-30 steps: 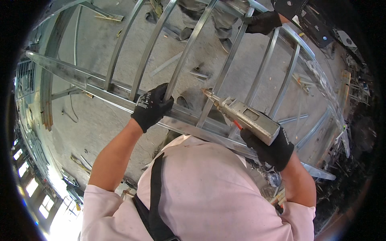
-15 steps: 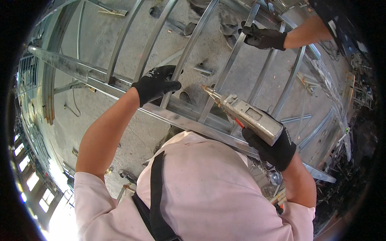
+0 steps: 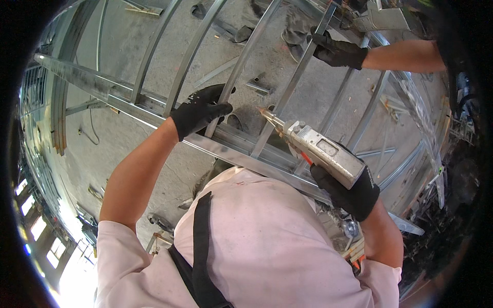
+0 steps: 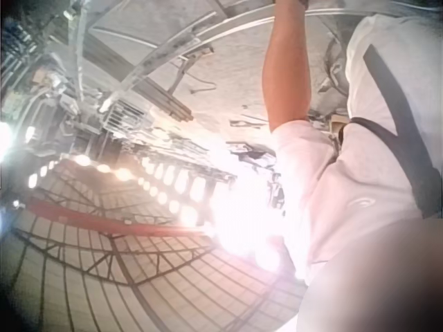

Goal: The person welds joints on a metal frame using a handheld welding torch while another person holds the frame steady. The welder moves along the frame, applying welds at multiple intersections, with sparks visible during each weld.

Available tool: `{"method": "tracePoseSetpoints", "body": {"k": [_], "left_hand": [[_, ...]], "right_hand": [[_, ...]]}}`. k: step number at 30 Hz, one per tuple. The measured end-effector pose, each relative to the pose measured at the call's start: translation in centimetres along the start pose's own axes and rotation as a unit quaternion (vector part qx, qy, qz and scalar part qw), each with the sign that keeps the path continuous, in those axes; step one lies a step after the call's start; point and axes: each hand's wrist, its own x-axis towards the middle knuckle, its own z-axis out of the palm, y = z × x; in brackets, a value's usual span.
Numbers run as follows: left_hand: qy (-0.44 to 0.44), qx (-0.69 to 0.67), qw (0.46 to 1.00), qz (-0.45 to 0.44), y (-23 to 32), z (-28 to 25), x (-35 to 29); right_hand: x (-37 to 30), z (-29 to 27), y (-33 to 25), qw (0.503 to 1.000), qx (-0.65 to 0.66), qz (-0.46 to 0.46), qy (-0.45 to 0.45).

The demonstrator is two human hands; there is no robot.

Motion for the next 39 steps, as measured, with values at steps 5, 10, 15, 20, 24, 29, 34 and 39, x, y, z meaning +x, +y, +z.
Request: {"method": "tracePoseSetpoints", "body": {"k": [5,10,15,20,24,29,34,39], "left_hand": [[0.000,-0.022,1.000,-0.015,0.6,0.0,-0.6],[0.018,-0.009,1.000,0.010,0.6,0.1,-0.7],[0.023,0.001,0.999,0.034,0.1,0.2,-0.6],[0.016,0.149,0.987,0.056,0.3,-0.7,0.0],[0.005,0.220,0.976,0.000,1.3,-1.5,0.8],[-0.015,0.223,0.975,-0.005,3.6,-2.1,2.7],[-0.012,0.302,0.952,-0.035,5.7,-2.1,3.6],[0.024,0.303,0.952,-0.042,5.9,-1.4,3.4]], "right_hand": [[0.2,0.0,0.3,1.000,-0.001,-0.017,-0.007],[-0.1,-0.3,0.8,1.000,-0.009,-0.020,-0.004],[0.0,0.1,1.4,0.998,0.023,-0.053,0.005],[0.2,-0.1,1.0,0.998,-0.009,-0.069,-0.010],[0.7,0.0,0.2,0.998,-0.011,-0.056,-0.031],[0.9,0.2,-0.9,0.998,-0.003,-0.007,-0.058],[1.2,0.7,-1.1,0.994,0.009,-0.080,-0.067],[1.2,0.4,-1.7,0.995,0.032,-0.030,-0.092]]}}
